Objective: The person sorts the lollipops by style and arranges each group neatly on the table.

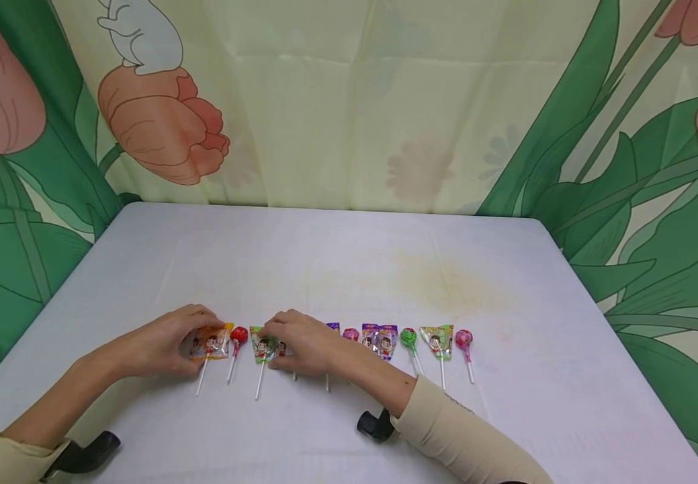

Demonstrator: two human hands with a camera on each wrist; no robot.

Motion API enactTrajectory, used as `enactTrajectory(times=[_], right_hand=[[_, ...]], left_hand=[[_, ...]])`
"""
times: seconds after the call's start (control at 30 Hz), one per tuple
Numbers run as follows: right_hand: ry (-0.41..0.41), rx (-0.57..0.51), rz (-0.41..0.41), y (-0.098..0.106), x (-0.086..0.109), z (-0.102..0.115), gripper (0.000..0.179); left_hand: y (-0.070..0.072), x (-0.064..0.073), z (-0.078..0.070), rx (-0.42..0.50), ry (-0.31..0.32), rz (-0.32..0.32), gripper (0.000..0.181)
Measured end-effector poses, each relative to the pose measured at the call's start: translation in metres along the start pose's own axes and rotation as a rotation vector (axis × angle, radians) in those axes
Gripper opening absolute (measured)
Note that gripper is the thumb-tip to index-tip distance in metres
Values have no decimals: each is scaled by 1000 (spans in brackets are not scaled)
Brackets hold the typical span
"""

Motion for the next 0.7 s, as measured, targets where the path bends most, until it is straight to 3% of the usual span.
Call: enactTrajectory(times=[0.23,0.43,0.7], right_hand=[[9,1,-2,0,0,0,45],[6,9,-9,-1,1,0,45],[14,11,-13,0,1,0,44]], left_hand=[[2,1,0,0,-13,-18,54],[3,3,-3,-15,-61,-59,51],[6,2,-5,-20,-67,-77,54]])
Point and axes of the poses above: each hand's wrist, its own x-axis away from the middle knuckle, its own y-axis out of the back of the hand, z = x × y, the point moved 8 cm from there along -x, towards the middle knuckle, and after that the axes turned 1 degree about -x, right-handed, at the moved point
